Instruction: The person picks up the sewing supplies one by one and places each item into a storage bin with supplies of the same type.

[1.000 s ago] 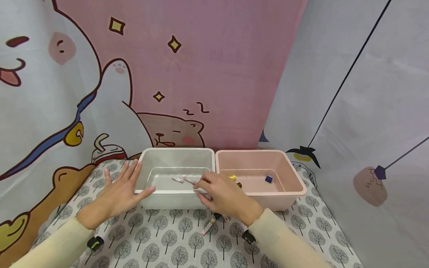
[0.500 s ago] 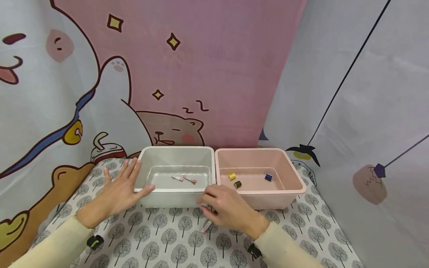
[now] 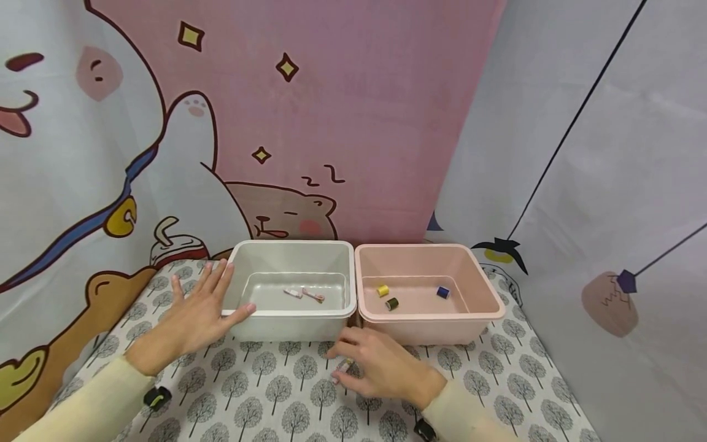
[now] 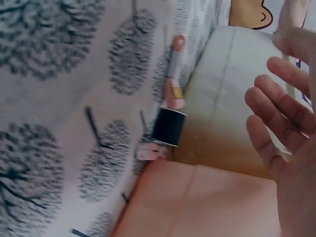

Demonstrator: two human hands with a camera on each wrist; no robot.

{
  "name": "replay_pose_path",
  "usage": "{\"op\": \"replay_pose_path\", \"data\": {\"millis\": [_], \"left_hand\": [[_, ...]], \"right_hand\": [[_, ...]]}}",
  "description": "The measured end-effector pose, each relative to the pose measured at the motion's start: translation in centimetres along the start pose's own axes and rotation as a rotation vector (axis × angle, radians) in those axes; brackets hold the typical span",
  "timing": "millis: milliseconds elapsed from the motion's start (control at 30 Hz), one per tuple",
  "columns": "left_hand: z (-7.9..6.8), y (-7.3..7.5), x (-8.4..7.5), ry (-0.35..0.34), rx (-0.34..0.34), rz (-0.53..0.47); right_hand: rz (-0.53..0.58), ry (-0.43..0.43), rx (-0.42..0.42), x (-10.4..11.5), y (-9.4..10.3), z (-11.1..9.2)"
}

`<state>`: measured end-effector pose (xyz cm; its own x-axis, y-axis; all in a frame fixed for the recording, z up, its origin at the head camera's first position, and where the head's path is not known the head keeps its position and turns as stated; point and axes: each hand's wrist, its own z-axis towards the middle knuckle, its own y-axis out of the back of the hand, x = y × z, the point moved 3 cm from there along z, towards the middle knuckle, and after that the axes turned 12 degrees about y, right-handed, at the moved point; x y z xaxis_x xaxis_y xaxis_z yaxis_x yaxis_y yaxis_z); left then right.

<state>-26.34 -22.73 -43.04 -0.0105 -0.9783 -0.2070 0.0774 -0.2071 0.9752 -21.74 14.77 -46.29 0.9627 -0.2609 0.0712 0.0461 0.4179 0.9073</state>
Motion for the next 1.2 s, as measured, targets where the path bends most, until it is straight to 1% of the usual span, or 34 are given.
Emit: {"op": "replay_pose_path", "data": {"millis": [100,200,500,733,900,1033,1100,1200], "left_hand": [[0.0,0.0,0.0,0.000,0.002,0.001],[0.0,0.0,-0.1,0.002,0.007,-0.004],[0.1,0.1,-0.1,0.004,0.014,0.005],[0.1,0.0,0.0,0.003,0.018,0.012],[0.0,0.0,0.0,0.003,0.014,0.012],[0.1,0.0,0.0,0.003,0.011,0.007],[0.1,0.0,0.0,0.003,0.012,0.007],[0.1,0.0,0.0,0.002,0.012,0.006]], "right_hand": [[0.053,-0.045,0.054,-0.1,-0.7,-0.6],[0.075,-0.059,0.084,-0.3,-1.3,-1.1],[0.065,-0.125,0.209,-1.4,-2.8,-2.3],[0.106,-0.197,0.285,-1.6,-3.8,-2.9],[0.082,-0.187,0.299,-1.8,-4.2,-2.9],[0.046,-0.163,0.294,-2.0,-4.4,-2.8],[0.023,-0.142,0.281,-1.9,-4.5,-2.6],[-0.006,-0.094,0.238,-1.9,-4.5,-2.3]]}}
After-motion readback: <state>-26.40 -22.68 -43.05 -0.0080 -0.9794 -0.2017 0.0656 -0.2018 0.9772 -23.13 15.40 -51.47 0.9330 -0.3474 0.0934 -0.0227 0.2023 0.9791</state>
